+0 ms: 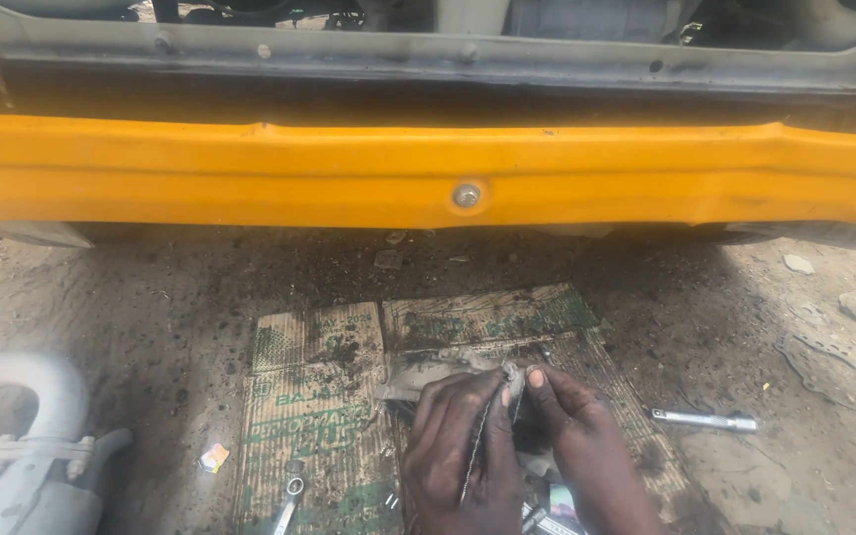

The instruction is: Cleaning and inspecting vehicle engine housing components on the ground.

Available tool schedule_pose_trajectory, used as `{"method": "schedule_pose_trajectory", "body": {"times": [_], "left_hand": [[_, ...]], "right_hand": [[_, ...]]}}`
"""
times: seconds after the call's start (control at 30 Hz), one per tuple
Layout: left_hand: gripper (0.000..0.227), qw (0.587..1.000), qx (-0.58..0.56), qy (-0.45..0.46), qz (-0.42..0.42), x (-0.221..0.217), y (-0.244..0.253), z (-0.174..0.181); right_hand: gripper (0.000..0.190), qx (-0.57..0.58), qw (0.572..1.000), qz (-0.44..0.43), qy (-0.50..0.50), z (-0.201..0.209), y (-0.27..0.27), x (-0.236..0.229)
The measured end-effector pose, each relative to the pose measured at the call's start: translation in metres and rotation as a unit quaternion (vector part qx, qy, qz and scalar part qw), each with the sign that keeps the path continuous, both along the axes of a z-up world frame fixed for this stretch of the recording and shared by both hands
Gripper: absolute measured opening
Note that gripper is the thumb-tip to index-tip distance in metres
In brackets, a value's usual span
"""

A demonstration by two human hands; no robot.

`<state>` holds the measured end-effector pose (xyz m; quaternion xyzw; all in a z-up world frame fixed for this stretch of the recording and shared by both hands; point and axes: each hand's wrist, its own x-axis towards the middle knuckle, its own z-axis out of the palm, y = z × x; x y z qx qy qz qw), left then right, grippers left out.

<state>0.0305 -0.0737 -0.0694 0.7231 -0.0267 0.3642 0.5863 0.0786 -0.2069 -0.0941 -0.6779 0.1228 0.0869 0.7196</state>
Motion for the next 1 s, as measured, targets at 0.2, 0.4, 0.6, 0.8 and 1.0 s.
{"method": "schedule_pose_trajectory", "body": {"times": [0.2, 0.4, 0.6, 0.8, 1.0], "left_hand": [[0.015, 0.998, 0.058, -0.029, 0.006, 0.008, -0.003, -0.019], [0.018, 0.99, 0.132, -0.038, 0.033, 0.005, -0.001, -0.023], [0.018, 0.991, 0.13, -0.024, 0.034, 0.005, -0.001, -0.041], [0.018, 0.993, 0.114, -0.027, 0.008, 0.006, -0.004, -0.032], [0.015, 0.996, 0.085, 0.01, 0.007, 0.008, -0.005, -0.014]], "right_hand": [[0.044, -0.004, 0.999, 0.006, -0.049, 0.001, 0.006, 0.009], [0.041, -0.037, 0.999, -0.01, 0.032, 0.006, 0.008, 0.006], [0.04, -0.045, 0.993, 0.01, -0.104, -0.018, -0.006, 0.014], [0.037, 0.002, 1.0, -0.007, -0.03, -0.009, -0.006, 0.014], [0.038, 0.003, 0.999, 0.019, -0.04, 0.009, 0.002, 0.008]]}}
